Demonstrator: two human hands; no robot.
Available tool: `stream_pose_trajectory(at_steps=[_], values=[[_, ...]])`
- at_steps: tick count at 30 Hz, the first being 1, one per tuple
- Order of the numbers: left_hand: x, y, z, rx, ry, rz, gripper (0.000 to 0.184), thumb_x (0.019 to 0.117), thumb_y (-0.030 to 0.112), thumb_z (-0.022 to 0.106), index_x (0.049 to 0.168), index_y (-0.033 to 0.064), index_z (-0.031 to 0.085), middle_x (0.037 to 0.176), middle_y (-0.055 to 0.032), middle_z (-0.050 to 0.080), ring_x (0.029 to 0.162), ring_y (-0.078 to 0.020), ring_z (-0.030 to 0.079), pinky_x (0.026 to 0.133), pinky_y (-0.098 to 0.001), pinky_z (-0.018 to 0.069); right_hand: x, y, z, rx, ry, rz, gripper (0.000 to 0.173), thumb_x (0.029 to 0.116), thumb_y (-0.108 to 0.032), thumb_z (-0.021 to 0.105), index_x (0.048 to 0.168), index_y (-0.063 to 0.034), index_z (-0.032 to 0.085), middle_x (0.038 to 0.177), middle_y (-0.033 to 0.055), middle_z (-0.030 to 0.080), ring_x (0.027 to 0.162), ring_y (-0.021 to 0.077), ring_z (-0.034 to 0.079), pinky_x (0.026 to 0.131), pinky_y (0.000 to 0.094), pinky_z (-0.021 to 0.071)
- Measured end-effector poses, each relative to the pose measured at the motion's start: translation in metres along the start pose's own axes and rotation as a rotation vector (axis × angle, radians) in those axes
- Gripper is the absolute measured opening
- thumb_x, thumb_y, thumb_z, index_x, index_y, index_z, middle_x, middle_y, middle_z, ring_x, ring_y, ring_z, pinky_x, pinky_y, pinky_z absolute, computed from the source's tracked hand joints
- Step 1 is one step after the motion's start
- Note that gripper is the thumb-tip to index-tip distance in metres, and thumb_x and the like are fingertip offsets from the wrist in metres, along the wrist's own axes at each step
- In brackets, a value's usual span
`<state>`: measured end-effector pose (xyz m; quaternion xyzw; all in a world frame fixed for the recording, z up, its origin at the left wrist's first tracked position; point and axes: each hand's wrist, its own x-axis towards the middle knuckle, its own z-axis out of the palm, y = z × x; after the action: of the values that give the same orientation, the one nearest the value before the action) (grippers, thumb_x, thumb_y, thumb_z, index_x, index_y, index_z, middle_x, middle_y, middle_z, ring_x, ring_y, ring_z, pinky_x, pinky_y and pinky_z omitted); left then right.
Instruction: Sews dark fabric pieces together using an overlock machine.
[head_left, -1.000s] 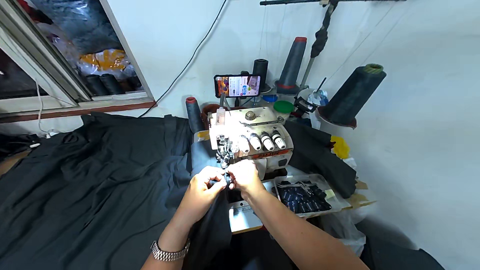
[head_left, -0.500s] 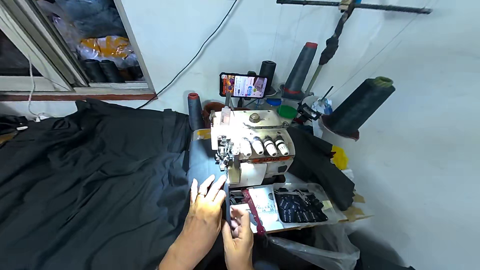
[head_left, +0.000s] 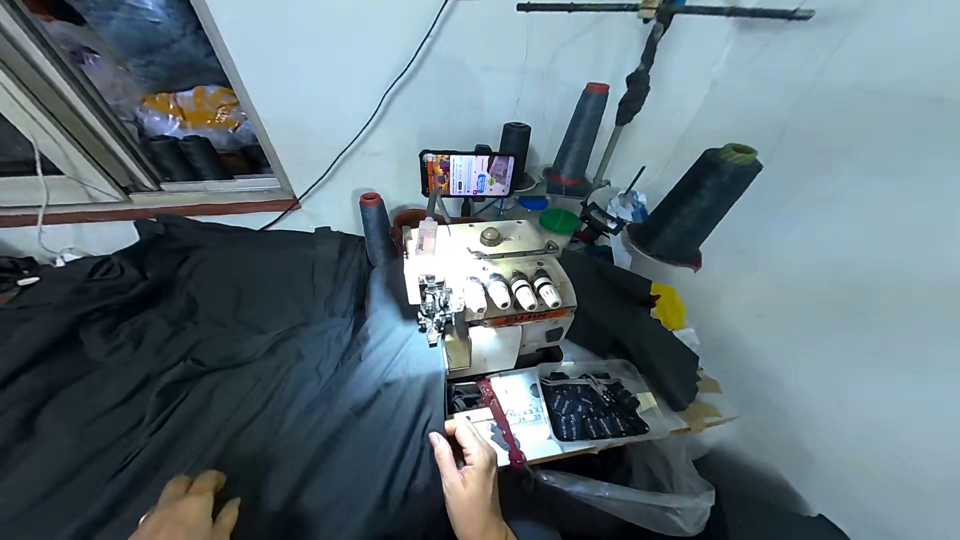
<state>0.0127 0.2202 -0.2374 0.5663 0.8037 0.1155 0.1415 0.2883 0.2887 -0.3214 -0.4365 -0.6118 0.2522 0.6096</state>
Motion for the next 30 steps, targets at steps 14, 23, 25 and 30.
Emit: stream_pose_trajectory(at_steps=[14, 23, 25, 30], values=[[0.042, -0.052, 0.032, -0.073, 0.441, 0.146, 0.015, 0.0933, -0.003, 0.058, 0.100, -0.0145, 0.065, 0.102, -0.0357, 0.063, 0.090, -0.0544, 0.064, 0.079, -0.0712, 0.0488, 0.002, 0.003, -0.006, 0.070, -0.094, -0.057, 0.023, 0.0955, -0.011, 0.063, 0.078, 0.0013, 0.072, 0.076, 0.0055, 0.066, 0.074, 0.0058, 0.063, 0.070, 0.0186, 0.0528], [0.044, -0.066, 0.040, -0.134, 0.493, 0.207, 0.011, 0.0944, -0.006, 0.055, 0.099, -0.0121, 0.064, 0.097, -0.0294, 0.062, 0.080, -0.0438, 0.062, 0.073, -0.0618, 0.0488, -0.106, 0.049, -0.033, -0.170, -0.448, 0.027, 0.034, 0.0995, -0.022, 0.063, 0.077, 0.0028, 0.070, 0.080, 0.0148, 0.070, 0.082, 0.0247, 0.071, 0.079, 0.0375, 0.0585], [0.043, -0.063, 0.039, -0.129, 0.491, 0.206, 0.011, 0.0950, -0.006, 0.055, 0.099, -0.0120, 0.064, 0.097, -0.0289, 0.062, 0.079, -0.0430, 0.061, 0.072, -0.0610, 0.0485, -0.113, 0.049, -0.039, -0.199, -0.469, 0.187, 0.035, 0.1009, -0.021, 0.060, 0.082, 0.0065, 0.070, 0.084, 0.0182, 0.069, 0.085, 0.0289, 0.070, 0.081, 0.0425, 0.0570], [0.040, -0.069, 0.027, -0.242, 0.475, 0.175, 0.017, 0.0996, -0.002, 0.054, 0.106, -0.0141, 0.063, 0.106, -0.0331, 0.063, 0.090, -0.0474, 0.063, 0.082, -0.0653, 0.0489, -0.111, 0.030, -0.053, -0.039, -0.367, 0.376, 0.027, 0.0981, -0.017, 0.062, 0.086, 0.0024, 0.076, 0.083, 0.0088, 0.070, 0.082, 0.0109, 0.065, 0.079, 0.0268, 0.0527]])
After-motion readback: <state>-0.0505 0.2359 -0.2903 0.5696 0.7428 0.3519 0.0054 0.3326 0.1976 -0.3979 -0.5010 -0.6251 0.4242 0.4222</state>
